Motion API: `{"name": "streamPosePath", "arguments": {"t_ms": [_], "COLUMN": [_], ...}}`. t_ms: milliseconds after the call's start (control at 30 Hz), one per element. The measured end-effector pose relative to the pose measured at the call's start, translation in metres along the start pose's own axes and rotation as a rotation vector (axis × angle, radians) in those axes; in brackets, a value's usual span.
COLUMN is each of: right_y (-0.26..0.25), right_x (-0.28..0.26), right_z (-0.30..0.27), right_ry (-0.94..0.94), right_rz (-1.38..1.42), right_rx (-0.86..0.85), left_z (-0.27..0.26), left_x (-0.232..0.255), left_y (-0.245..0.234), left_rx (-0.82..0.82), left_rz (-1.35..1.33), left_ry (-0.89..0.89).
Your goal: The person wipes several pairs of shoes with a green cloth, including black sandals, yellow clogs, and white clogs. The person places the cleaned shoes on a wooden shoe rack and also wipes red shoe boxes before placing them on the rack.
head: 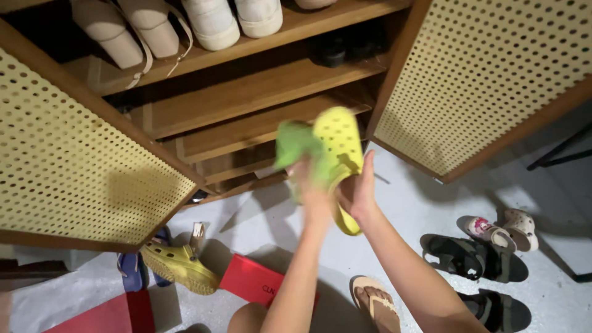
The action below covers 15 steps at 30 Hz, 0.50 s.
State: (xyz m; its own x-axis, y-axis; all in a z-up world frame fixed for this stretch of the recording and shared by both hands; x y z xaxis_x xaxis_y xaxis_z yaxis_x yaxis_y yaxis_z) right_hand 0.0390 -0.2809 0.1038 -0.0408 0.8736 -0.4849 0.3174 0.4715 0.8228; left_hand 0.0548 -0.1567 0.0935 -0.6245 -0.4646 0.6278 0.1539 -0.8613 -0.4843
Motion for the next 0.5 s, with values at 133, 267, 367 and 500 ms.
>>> {"name": "streamPosePath", "arguments": {"t_ms": [133,267,367,500], "right_y": [-0.002,0.006,0.008,-0.037], "right_x": [-0.001,-0.005,-0.019,-0.072], "right_z": [-0.008,-0.021,-0.033,-0.031], "right_ry": [0.091,0.101,0.108,-0.136], "right_rz": [0.05,-0.342,-0.791,-0.796], "right_rx": [-0.201,-0.217,-0.287,-0.124], "left_z": [0.015,0.021,0.028,0.031], "left_x": [0.019,-0.027,-0.045,-0.041], "left_y": [0.031,0.033,0.02,0.013], "left_rx": [-0.23,-0.268,-0.027,0.045], "left_rz": [0.019,0.017,0.053,-0.031], "left_ry": [0.341,0.261,0.365,0.097]}}
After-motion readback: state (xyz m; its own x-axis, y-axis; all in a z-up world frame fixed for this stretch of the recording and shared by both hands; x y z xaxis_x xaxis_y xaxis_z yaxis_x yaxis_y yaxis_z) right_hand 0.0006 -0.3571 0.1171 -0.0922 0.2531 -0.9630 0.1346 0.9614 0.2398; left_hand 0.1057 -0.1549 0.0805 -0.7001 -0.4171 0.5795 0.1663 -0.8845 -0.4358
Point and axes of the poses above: each hand's wrist, its own z-axis towards the middle knuckle, its own y-axis out of the palm, x = y × z, the point moved 4 cm from there along z, towards the middle knuckle, and after that the axes turned 8 degrees about y, right-handed, at the moved point
